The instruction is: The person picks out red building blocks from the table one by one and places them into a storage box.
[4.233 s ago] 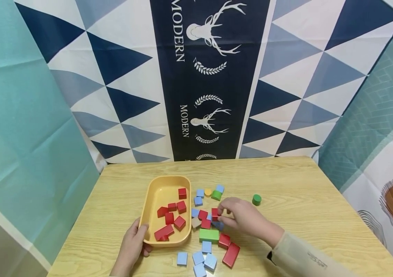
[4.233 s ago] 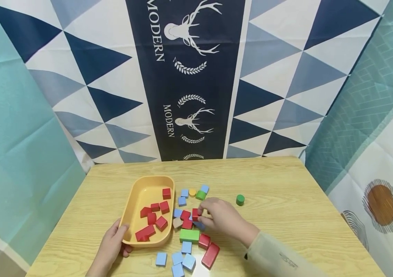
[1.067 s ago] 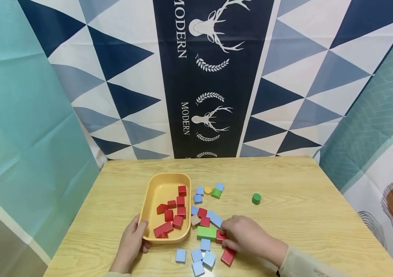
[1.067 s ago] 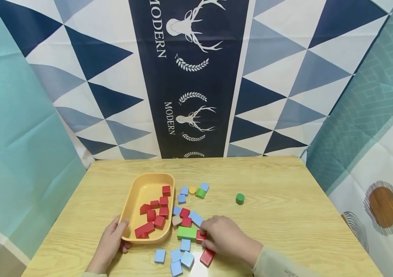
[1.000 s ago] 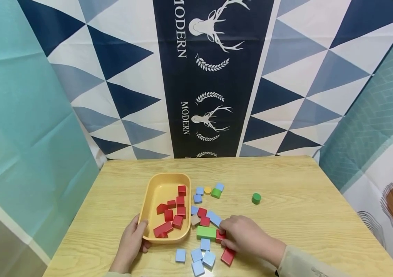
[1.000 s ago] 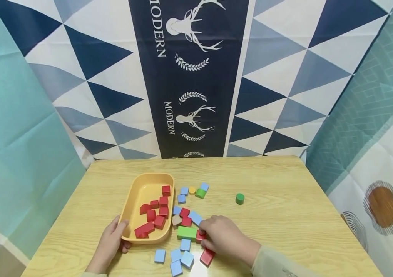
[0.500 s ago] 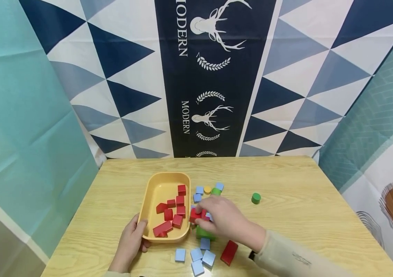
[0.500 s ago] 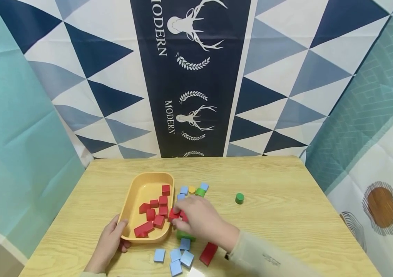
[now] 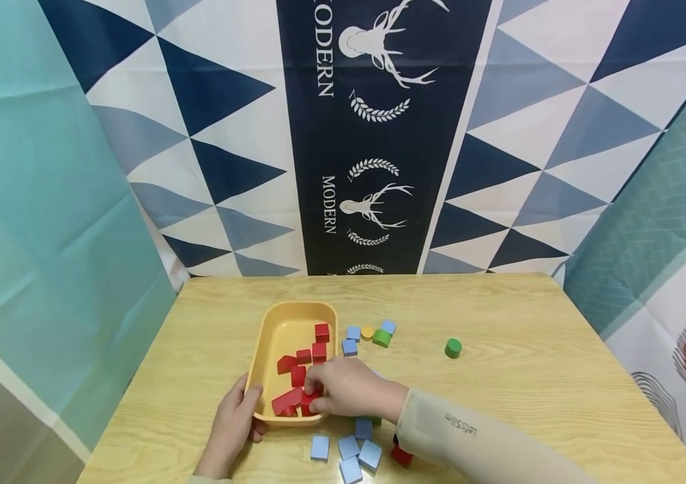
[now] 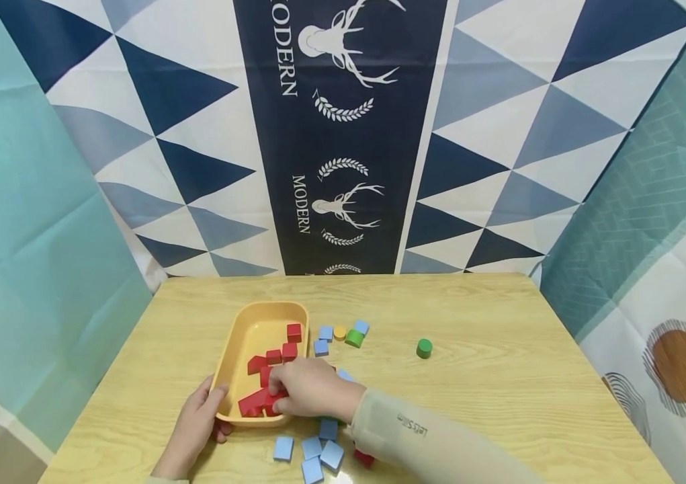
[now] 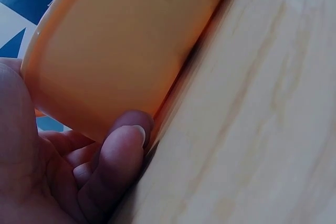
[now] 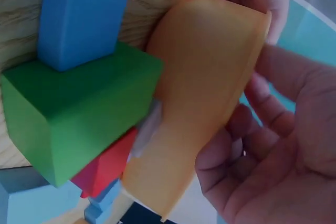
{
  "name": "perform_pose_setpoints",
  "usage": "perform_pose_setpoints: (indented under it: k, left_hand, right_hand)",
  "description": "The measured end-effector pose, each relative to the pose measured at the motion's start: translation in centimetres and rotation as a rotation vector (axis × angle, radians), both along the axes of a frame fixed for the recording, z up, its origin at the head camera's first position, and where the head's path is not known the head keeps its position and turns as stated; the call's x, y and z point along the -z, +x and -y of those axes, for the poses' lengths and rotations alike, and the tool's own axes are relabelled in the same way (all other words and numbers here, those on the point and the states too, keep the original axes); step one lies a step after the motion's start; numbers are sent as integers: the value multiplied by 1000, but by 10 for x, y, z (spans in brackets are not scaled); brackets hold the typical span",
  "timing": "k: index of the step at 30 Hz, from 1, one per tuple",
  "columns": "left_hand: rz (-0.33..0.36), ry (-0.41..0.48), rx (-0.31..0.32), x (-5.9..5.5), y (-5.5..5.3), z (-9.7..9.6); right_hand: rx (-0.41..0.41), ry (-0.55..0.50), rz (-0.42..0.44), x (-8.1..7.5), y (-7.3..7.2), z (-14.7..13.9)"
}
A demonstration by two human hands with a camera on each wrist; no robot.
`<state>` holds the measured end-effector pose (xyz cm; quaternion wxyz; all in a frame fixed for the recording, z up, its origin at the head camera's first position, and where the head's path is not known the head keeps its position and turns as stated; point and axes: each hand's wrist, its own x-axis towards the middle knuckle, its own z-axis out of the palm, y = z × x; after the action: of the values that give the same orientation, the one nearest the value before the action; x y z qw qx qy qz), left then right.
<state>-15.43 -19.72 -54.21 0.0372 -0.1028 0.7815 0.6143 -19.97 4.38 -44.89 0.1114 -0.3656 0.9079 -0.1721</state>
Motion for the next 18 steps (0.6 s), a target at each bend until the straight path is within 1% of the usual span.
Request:
perform_pose_setpoints:
  k: [3,6,9,11,14,16,18]
  left_hand:
    - [-4,-7,7,-2,-1,0]
    - [0,-10,9,-3,-1,0]
    - [3,-13,11,-3,-1,0]
    - [3,-12,11,-3,-1,0]
    - [1,-9,12,-2,-1,0]
    - [-1,-4,9,-1,-1,0]
    - [1,-2,8,-1,-1,1]
  right_hand:
    - [32,-2,-26,-1,1,1]
    - [47,-7,-48,0,1,2]
    - [41,-18,-81,4,1,1]
    - [34,-34,-119,7,1,0]
    - [38,-85,-185,11,0,-6]
    - [58,-129,-236,13,-2,-14]
    - [99,-171,-270,12,-5,-23]
